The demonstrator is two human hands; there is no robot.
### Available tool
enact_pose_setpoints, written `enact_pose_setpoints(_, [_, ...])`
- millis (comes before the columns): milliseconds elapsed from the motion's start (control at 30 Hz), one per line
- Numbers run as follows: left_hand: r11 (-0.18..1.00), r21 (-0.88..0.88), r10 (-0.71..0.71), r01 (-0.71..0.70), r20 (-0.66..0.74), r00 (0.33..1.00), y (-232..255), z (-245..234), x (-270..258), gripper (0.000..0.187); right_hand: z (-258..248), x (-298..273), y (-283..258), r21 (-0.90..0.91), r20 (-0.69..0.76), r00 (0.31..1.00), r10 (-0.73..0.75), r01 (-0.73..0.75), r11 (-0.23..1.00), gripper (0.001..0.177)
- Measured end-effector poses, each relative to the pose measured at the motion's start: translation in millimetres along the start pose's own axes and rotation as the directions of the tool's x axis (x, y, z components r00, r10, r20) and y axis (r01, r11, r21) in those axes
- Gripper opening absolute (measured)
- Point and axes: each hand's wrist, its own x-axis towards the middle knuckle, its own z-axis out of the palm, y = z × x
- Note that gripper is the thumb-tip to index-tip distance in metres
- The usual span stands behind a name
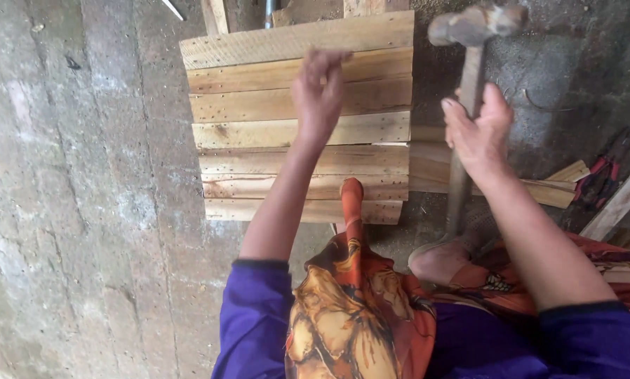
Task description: Nailing wooden slats onto a frame to assemble a wooden structure on the floor.
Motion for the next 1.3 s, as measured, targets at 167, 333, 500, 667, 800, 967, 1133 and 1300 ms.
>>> enact_pose_setpoints(167, [0.782,0.583,0.31,-0.222,-0.054,0.949,-37.0,-1.4,59.2,0.022,35.8,36.8,2.1,-0.031,0.003,1.0,-0.005,0.005,0.999,0.018])
enact_pose_setpoints(333, [0.804,0.492,0.393,-0.334,-0.019,0.919,-30.9,-4.1,69.4,0.023,42.2,50.6,10.0,0.049,0.031,0.997,-0.067,0.066,0.997,0.027])
enact_pose_setpoints(500, [0.828,0.469,0.371,-0.309,-0.043,0.928,-33.2,-3.5,74.7,0.024,45.1,65.2,7.9,0.079,0.043,0.995,-0.085,0.082,0.993,0.029])
enact_pose_setpoints(667, [0.858,0.456,0.302,-0.237,-0.072,0.951,-32.3,-4.6,78.1,0.031,42.5,72.8,-4.6,0.125,0.1,0.992,-0.075,0.062,0.99,0.031])
enact_pose_setpoints(800, [0.837,0.471,0.341,-0.277,-0.054,0.938,-32.2,-3.0,84.4,0.032,38.9,73.2,-5.2,0.135,0.109,0.994,-0.032,0.017,0.991,0.032])
enact_pose_setpoints(967, [0.714,0.609,0.485,-0.345,-0.075,0.871,-75.9,-42.2,99.3,0.061,36.0,69.7,1.3,0.134,0.131,0.991,0.014,-0.032,0.991,0.024])
enact_pose_setpoints(1133, [0.54,0.84,0.661,0.051,-0.46,0.592,-139.3,-172.1,129.7,0.057,36.8,85.7,9.1,0.202,0.101,0.994,0.037,-0.056,0.978,0.022])
enact_pose_setpoints(1300, [0.723,0.317,-0.276,0.614,-0.681,0.678,-106.7,-225.8,95.9,0.045,41.0,93.1,6.4,0.204,0.087,0.987,0.138,-0.154,0.967,0.028])
